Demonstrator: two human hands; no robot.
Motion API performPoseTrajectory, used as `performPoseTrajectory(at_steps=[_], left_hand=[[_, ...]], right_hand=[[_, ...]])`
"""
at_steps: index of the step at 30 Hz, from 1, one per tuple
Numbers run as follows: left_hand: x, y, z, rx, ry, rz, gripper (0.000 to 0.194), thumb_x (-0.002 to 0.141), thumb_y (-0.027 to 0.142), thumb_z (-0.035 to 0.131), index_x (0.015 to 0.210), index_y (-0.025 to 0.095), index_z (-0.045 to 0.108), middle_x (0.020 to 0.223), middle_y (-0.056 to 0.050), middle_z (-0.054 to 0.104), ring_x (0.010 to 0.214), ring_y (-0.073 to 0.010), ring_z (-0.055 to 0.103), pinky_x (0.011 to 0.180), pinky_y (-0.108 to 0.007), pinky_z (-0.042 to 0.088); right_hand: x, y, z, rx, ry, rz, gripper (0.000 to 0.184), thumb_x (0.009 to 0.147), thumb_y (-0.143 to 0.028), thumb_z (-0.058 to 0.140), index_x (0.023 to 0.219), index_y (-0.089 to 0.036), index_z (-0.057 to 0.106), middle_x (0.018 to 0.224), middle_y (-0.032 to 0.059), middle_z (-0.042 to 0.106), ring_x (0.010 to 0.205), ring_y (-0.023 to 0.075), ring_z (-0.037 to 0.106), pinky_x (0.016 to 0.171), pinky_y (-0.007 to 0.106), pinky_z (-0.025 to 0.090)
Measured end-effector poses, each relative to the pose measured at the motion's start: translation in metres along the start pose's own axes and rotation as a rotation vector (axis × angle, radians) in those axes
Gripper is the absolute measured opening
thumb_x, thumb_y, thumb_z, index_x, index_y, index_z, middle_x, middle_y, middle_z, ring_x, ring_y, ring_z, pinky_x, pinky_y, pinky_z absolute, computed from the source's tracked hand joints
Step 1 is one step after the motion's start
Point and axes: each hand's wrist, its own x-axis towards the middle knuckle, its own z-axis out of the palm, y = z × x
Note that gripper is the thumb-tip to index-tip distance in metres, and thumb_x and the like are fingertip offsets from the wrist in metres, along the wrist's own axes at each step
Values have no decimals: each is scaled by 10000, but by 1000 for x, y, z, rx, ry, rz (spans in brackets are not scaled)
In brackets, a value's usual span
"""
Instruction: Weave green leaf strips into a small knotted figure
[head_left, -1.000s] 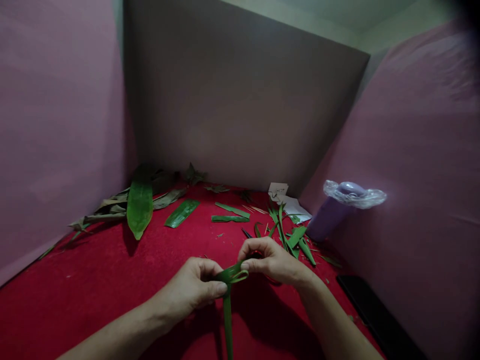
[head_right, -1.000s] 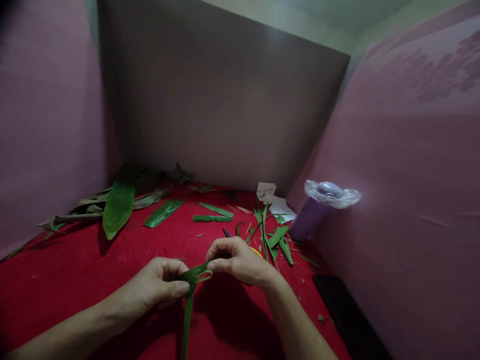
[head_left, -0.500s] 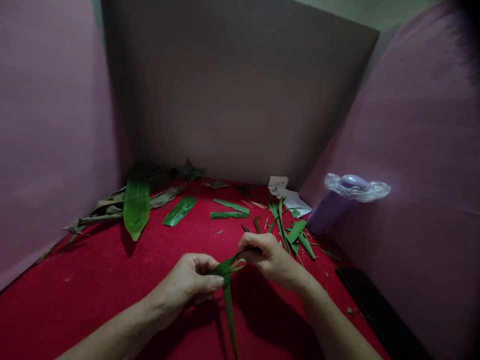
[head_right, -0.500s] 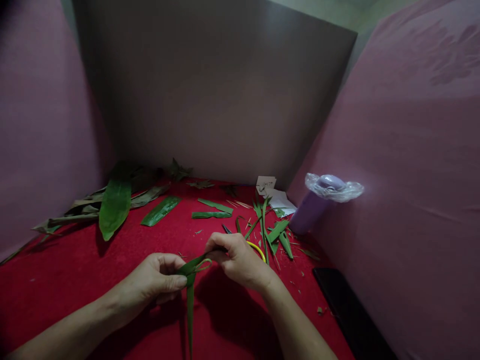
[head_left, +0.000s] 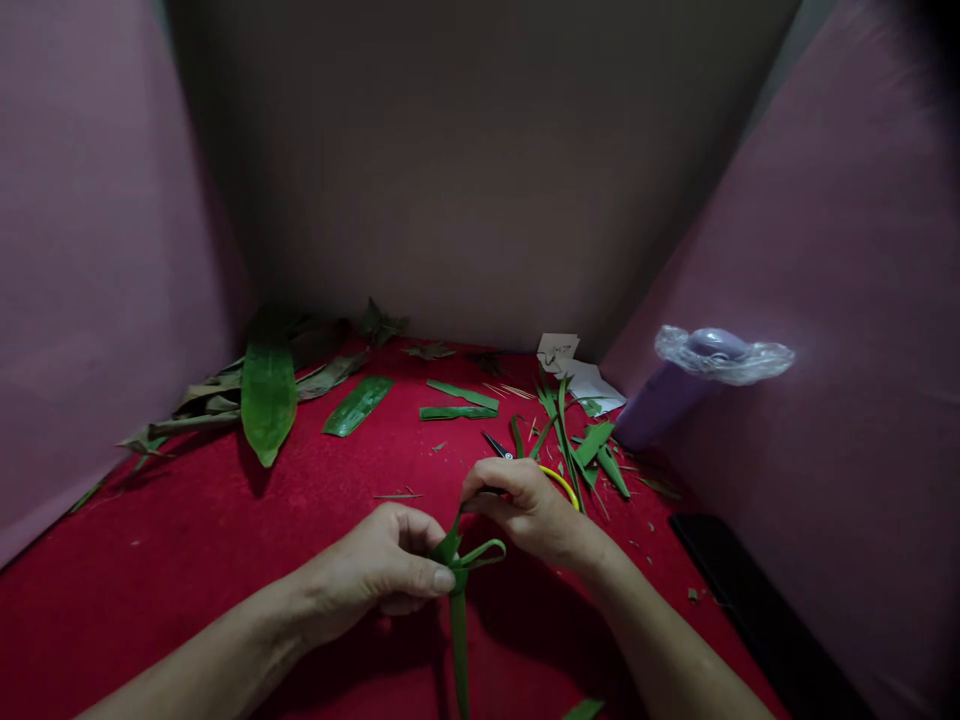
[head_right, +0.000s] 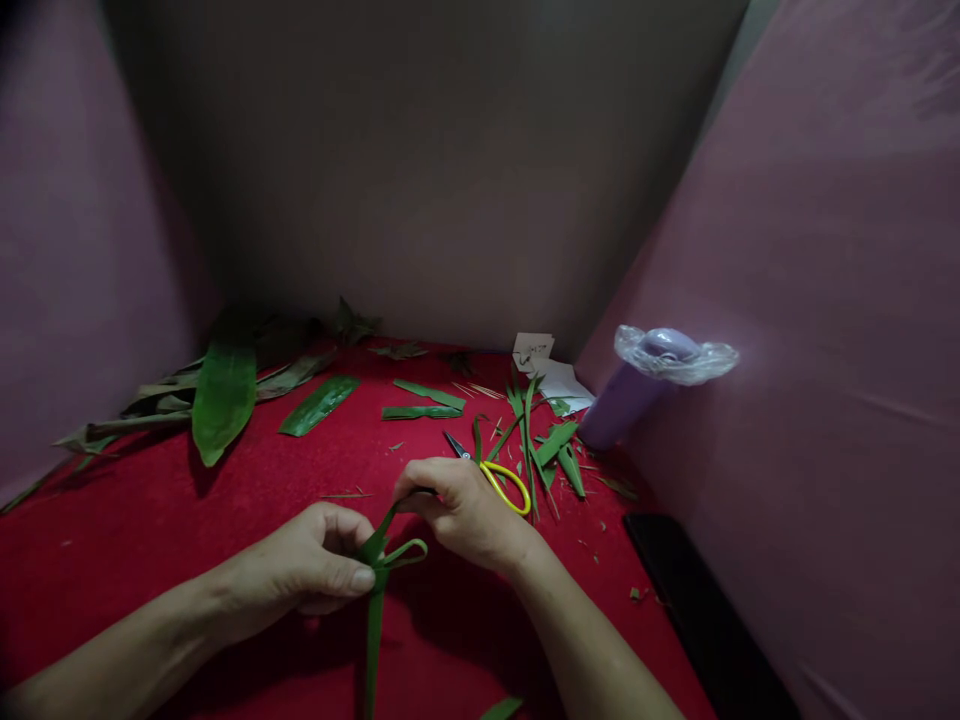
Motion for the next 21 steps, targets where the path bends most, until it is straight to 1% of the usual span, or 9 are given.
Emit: performPoseTrajectory(at_steps=[5, 9, 12, 15, 17, 19, 21], left_hand=[[0, 4, 2, -87, -4, -26, 171, 609, 169, 718, 653, 147, 554, 464, 72, 448, 377, -28, 281, 368, -186, 148], [-1, 6, 2, -119, -18, -24, 181, 577, 155, 728, 640, 142, 559, 486, 58, 462, 396, -35, 305, 379, -190, 154], [-2, 7, 1, -138, -4, -5, 177, 570, 150, 728, 636, 138, 564, 488, 58, 456, 401, -34, 302, 382, -188, 154], [-1, 8, 0, -124, 49, 53, 170, 585, 169, 729, 639, 131, 573, 470, 64, 442, 391, -28, 284, 379, -187, 152], [-1, 9, -1, -116, 110, 105, 175, 596, 186, 731, 645, 133, 572, 464, 67, 442, 384, -25, 279, 378, -186, 151], [0, 10, -2, -123, 167, 148, 188, 597, 198, 735, 654, 136, 567, 473, 67, 450, 387, -25, 288, 380, -183, 153], [0, 11, -2, -132, 199, 171, 201, 594, 207, 741, 660, 139, 564, 485, 66, 456, 394, -26, 299, 383, -180, 159]], right_hand=[[1, 3, 4, 36, 29, -36, 140, 822, -88, 515, 794, -188, 609, 737, -1, 607, 700, 118, 547, 680, 231, 420], [0, 5, 6, 35, 46, -68, 141, 825, -81, 514, 806, -188, 604, 750, 5, 605, 717, 121, 551, 685, 234, 424], [-1, 6, 7, 22, 89, -104, 137, 826, -82, 511, 811, -190, 594, 764, 15, 607, 730, 131, 553, 691, 251, 427], [0, 5, 5, -11, 142, -161, 145, 830, -74, 488, 831, -189, 577, 784, 32, 611, 750, 143, 554, 703, 272, 428], [1, 3, 2, -54, 166, -210, 153, 835, -69, 467, 836, -185, 567, 795, 44, 612, 759, 150, 553, 708, 284, 427], [3, 1, -1, -100, 170, -243, 160, 839, -65, 450, 835, -180, 562, 793, 49, 609, 756, 152, 550, 705, 288, 427], [5, -1, -3, -138, 167, -242, 159, 839, -66, 449, 831, -177, 563, 777, 45, 602, 742, 149, 545, 695, 284, 428]])
